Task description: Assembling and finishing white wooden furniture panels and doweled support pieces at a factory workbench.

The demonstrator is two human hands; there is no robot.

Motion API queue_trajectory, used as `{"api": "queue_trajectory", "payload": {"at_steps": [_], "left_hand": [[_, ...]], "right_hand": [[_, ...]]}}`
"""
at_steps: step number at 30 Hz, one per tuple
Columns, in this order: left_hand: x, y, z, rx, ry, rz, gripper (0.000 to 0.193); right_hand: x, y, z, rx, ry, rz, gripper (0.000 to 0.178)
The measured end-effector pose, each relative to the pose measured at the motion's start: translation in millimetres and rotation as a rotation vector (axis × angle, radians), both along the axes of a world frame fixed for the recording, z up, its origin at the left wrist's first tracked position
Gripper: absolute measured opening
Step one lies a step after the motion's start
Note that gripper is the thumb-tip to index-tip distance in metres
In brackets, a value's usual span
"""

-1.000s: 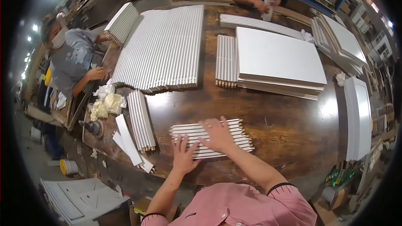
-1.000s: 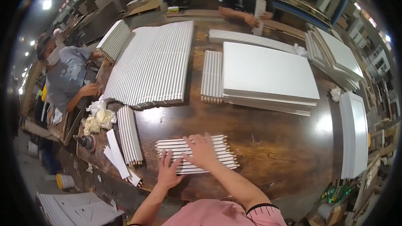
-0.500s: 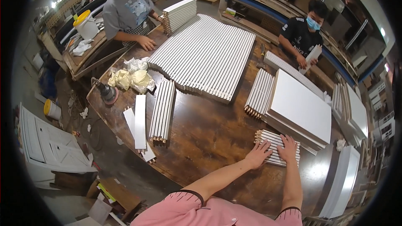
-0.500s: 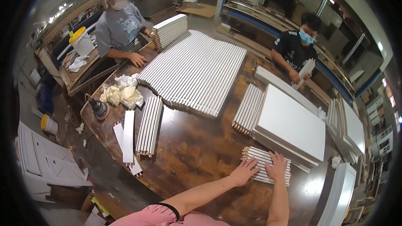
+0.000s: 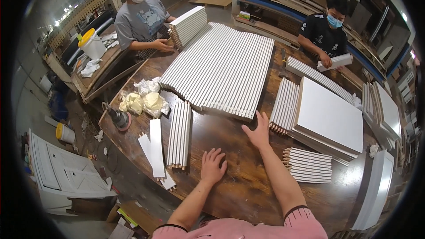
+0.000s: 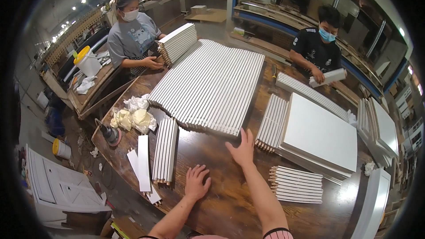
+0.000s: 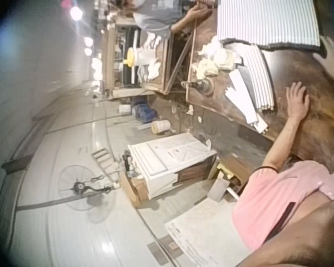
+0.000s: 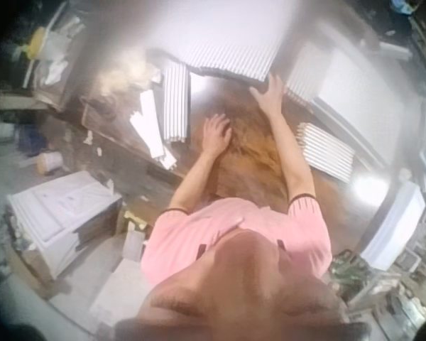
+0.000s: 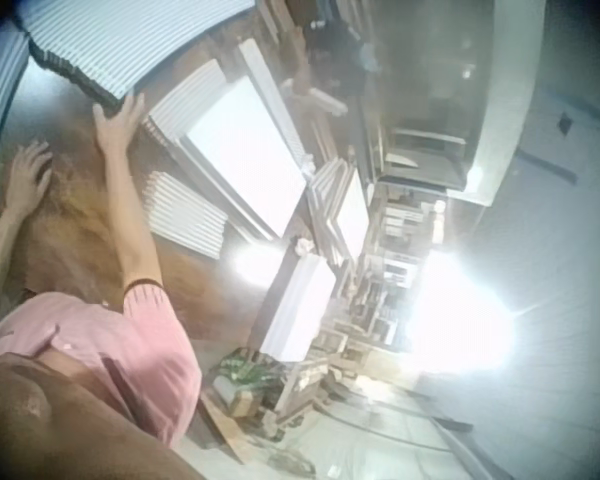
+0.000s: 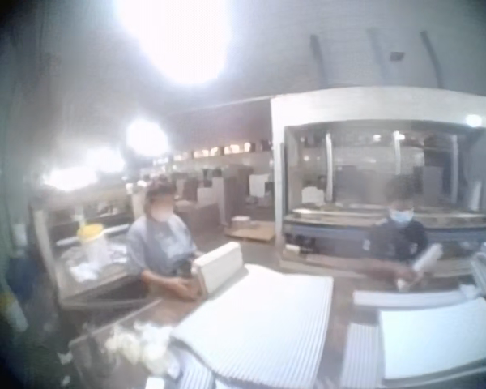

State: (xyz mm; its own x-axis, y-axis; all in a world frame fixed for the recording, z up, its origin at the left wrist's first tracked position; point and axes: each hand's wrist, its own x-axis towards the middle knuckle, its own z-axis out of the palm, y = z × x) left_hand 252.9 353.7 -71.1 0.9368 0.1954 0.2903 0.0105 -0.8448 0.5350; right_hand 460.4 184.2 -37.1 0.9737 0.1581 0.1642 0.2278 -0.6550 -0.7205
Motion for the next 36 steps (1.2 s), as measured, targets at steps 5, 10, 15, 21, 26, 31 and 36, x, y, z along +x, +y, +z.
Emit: {"api": "queue_trajectory", "payload": {"at_steps": [5,10,15,21,26,31,36], "left_hand": [[3,0,-3,-0.036,-0.002,0.035,0.034],[4,5,5,-0.068,-0.004,0.052,0.030],[5,10,-5,-0.096,-0.013,0.032,0.031],[5,7,0,-0.082,-0.006,0.037,0.030],[5,8,-3,-0.059,-0.034,0.049,0.030],[4,3,-6,-0.066,-0.048,0.033,0.030],[1,4,-8,-0.066,-0.058,0.041,0.034]], "right_hand": [[35,65,2,-0.105,0.060,-0.087,0.095],[44,75,2,-0.330,0.029,-0.084,0.086],[58,56,-2,-0.349,0.050,-0.110,0.078],[88,37,-7,-0.250,0.154,-0.097,0.095],[106,71,20,-0.318,0.397,-0.256,0.116],[100,65,26,-0.393,0.462,-0.295,0.111],[9,54,23,-0.371,0.414,-0.284,0.110]]}}
